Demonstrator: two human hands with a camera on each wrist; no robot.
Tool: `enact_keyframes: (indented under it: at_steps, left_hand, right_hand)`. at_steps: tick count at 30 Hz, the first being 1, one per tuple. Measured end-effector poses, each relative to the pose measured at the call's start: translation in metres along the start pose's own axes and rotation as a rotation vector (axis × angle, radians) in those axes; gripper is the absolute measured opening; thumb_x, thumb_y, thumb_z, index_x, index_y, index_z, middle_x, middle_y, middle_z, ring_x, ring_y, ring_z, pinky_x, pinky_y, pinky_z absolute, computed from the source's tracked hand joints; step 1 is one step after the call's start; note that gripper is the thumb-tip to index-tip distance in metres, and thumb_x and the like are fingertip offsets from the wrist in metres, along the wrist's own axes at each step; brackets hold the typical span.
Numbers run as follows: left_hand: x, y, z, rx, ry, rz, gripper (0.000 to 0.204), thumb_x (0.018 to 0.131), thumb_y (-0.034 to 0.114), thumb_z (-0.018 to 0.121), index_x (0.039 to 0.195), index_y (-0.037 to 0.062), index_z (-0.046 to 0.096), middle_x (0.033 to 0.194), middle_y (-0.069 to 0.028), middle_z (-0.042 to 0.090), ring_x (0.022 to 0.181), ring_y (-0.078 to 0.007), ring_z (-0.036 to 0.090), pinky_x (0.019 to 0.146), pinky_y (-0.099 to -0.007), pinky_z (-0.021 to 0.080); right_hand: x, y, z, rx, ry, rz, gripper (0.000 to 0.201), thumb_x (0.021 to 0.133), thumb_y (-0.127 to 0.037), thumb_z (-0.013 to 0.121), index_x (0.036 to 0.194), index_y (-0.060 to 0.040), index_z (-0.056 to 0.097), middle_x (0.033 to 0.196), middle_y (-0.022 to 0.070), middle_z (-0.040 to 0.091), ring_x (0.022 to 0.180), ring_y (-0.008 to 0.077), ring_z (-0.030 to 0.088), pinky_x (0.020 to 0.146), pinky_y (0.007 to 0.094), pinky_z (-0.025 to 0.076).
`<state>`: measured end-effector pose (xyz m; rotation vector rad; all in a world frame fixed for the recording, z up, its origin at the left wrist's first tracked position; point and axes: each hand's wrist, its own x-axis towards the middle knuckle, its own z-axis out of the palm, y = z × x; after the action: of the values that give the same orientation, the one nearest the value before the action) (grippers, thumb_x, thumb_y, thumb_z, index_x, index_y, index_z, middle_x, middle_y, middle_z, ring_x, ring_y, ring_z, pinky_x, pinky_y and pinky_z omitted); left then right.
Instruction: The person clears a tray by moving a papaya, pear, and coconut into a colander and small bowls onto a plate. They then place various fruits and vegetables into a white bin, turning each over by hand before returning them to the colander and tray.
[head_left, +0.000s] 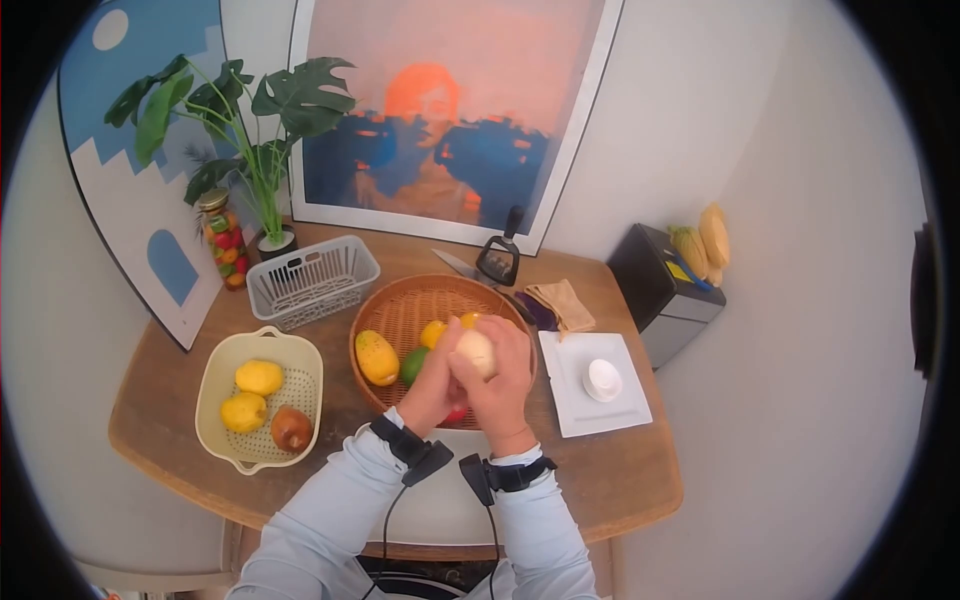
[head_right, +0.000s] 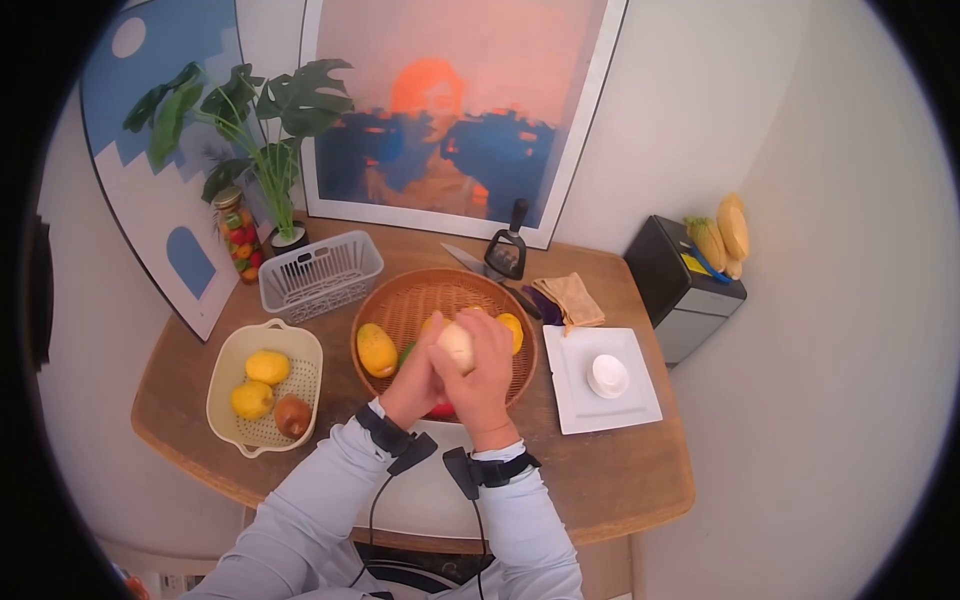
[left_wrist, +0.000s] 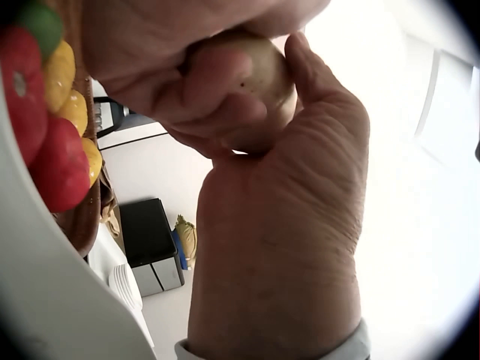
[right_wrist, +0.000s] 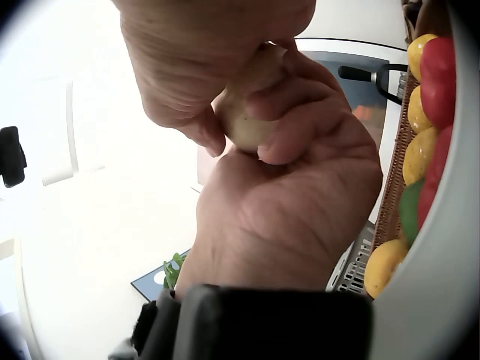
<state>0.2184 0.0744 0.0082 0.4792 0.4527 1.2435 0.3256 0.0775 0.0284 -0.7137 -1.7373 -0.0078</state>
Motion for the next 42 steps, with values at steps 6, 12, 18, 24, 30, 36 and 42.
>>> enact_keyframes:
  at_steps: [6,12,18,24,30,36,42]
  left_hand:
    - [-0.009,-0.004,0.001,0.710,0.022,0.268,0.057,0.104,0.056,0.036,0.134,0.0098,0.050,0.120,-0.0060,0.062,0.101,-0.0162,0.066,0.072,-0.0260,0.055]
    - [0.004,-0.006,-0.017,0.105,-0.093,-0.006,0.056,0.105,0.054,0.034,0.139,0.0106,0.046,0.122,-0.0051,0.061,0.105,-0.0143,0.064,0.075,-0.0262,0.054]
    - [-0.002,-0.005,-0.010,0.230,-0.116,0.193,0.054,0.105,0.053,0.036,0.138,0.0115,0.047,0.120,-0.0042,0.062,0.104,-0.0119,0.063,0.073,-0.0245,0.053]
    - [0.003,-0.012,-0.012,0.266,-0.062,0.050,0.053,0.104,0.054,0.041,0.134,0.0104,0.049,0.122,-0.0047,0.061,0.111,-0.0150,0.061,0.087,-0.0291,0.053]
    - [0.005,-0.008,-0.015,0.099,-0.126,0.170,0.054,0.104,0.054,0.041,0.134,0.0098,0.049,0.123,-0.0055,0.061,0.112,-0.0169,0.062,0.090,-0.0307,0.052]
    - [-0.006,-0.013,0.000,0.542,0.058,0.249,0.048,0.104,0.049,0.043,0.132,0.0106,0.052,0.110,-0.0031,0.062,0.088,-0.0104,0.063,0.055,-0.0204,0.046]
    - [-0.007,0.005,0.008,-0.007,0.086,0.008,0.038,0.103,0.042,0.048,0.128,0.0134,0.053,0.103,-0.0031,0.061,0.077,-0.0085,0.063,0.047,-0.0196,0.043]
  right_hand:
    - [-0.005,0.006,-0.006,0.504,0.023,0.675,0.028,0.085,-0.018,0.069,0.106,-0.0005,0.066,0.112,0.0136,0.064,0.104,0.0311,0.060,0.092,0.0397,0.048]
    - [-0.005,0.001,0.000,0.181,0.039,0.157,0.020,0.085,-0.011,0.067,0.102,0.0007,0.066,0.109,0.0130,0.064,0.100,0.0301,0.061,0.091,0.0410,0.048]
    - [-0.007,0.002,0.003,0.307,0.073,0.270,0.017,0.086,-0.009,0.065,0.099,0.0010,0.067,0.103,0.0137,0.065,0.100,0.0290,0.061,0.090,0.0413,0.048]
    - [-0.009,0.013,0.000,0.284,0.079,0.365,0.023,0.082,-0.012,0.070,0.101,-0.0004,0.066,0.106,0.0147,0.065,0.104,0.0318,0.060,0.093,0.0404,0.047]
    - [-0.002,-0.003,0.005,0.199,0.026,0.189,0.024,0.086,-0.018,0.069,0.103,-0.0013,0.065,0.107,0.0131,0.065,0.103,0.0288,0.061,0.092,0.0385,0.047]
    - [-0.010,0.019,0.001,0.545,0.112,0.856,0.023,0.093,-0.021,0.063,0.105,-0.0009,0.065,0.108,0.0136,0.065,0.102,0.0256,0.061,0.092,0.0363,0.047]
    - [-0.007,0.000,0.007,0.055,-0.017,0.083,0.034,0.081,-0.015,0.074,0.110,-0.0015,0.062,0.111,0.0157,0.062,0.104,0.0312,0.060,0.092,0.0385,0.048]
